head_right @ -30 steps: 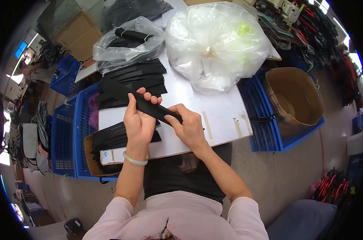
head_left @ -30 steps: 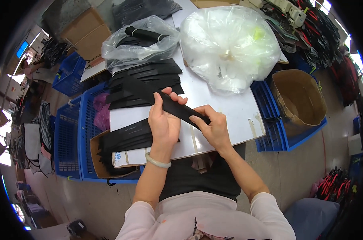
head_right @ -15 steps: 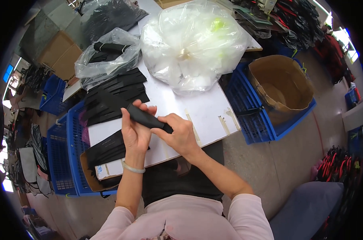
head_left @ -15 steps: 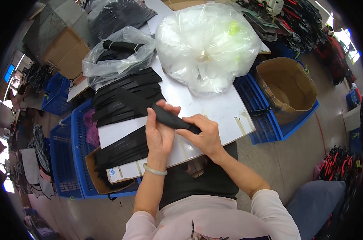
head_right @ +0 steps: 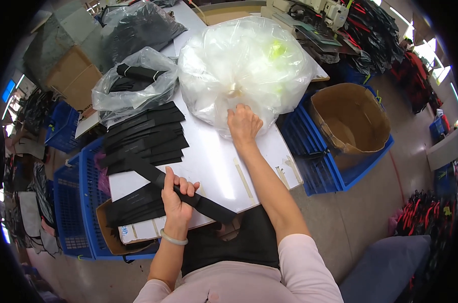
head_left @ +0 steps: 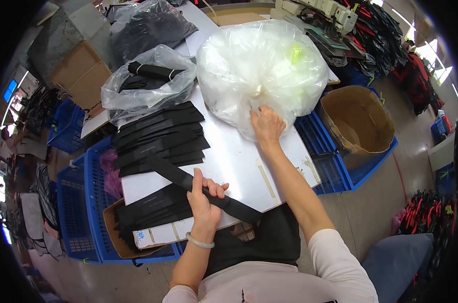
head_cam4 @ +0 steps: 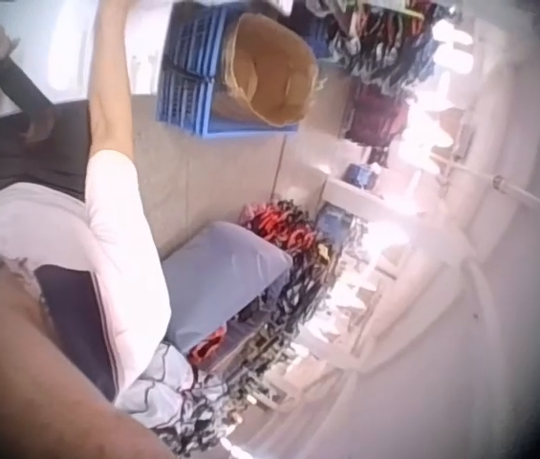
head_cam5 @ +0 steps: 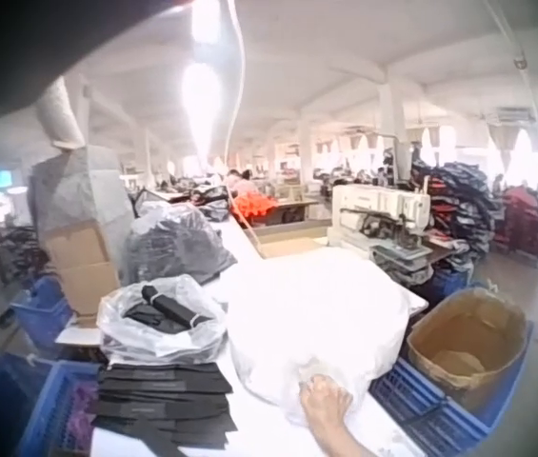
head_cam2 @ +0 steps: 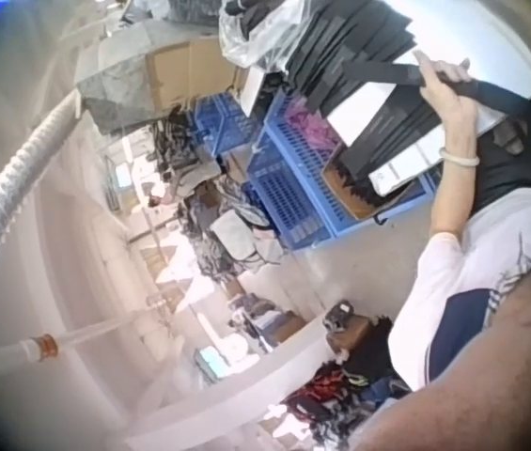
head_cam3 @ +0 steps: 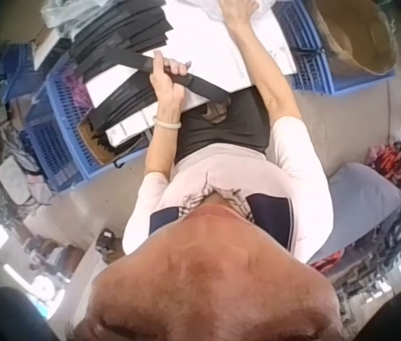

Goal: Applying double-sided adhesive strips to black plastic or rubber components on a workbench in a factory environment.

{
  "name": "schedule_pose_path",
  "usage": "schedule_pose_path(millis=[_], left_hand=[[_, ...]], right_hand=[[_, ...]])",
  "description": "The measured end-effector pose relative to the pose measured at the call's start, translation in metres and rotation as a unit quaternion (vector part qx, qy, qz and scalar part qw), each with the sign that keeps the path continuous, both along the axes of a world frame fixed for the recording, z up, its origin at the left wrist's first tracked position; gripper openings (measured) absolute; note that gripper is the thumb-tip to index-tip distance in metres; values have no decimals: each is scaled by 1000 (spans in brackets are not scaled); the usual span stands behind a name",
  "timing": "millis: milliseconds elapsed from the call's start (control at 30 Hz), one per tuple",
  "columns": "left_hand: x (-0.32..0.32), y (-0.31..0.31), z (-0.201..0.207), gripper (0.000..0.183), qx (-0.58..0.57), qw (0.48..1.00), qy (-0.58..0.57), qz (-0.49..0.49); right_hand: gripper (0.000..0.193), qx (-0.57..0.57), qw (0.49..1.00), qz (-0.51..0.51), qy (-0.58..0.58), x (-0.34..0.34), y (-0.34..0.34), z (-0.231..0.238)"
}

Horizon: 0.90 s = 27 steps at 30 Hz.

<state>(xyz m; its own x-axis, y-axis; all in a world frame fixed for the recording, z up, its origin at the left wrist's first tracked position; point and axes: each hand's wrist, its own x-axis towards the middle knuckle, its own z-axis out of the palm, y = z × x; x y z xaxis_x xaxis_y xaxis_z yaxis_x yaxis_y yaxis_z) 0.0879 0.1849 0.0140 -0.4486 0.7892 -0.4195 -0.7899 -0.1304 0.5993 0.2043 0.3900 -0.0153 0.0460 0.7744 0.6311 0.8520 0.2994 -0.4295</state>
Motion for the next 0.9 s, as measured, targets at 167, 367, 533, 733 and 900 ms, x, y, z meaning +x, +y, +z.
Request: schedule_pose_path(millis=[167, 367, 533, 733, 900], left_hand=[[-10, -8, 9, 33, 17, 999, 41, -8], [11, 12, 24, 34, 70, 990, 67, -98], [25, 6, 32, 28, 92, 989, 80, -81], [24, -11, 26, 35, 153, 979, 88, -106], [23, -15, 23, 32, 232, 953, 158, -117]], right_hand=[[11, -63, 976, 33, 207, -8, -28, 35], [9, 4, 944, 309, 119, 22, -114, 88], [9, -63, 874, 466, 121, 33, -142, 86], [11, -220, 812, 488, 233, 54, -145, 80], [7, -365, 630, 493, 477, 59, -144, 77]])
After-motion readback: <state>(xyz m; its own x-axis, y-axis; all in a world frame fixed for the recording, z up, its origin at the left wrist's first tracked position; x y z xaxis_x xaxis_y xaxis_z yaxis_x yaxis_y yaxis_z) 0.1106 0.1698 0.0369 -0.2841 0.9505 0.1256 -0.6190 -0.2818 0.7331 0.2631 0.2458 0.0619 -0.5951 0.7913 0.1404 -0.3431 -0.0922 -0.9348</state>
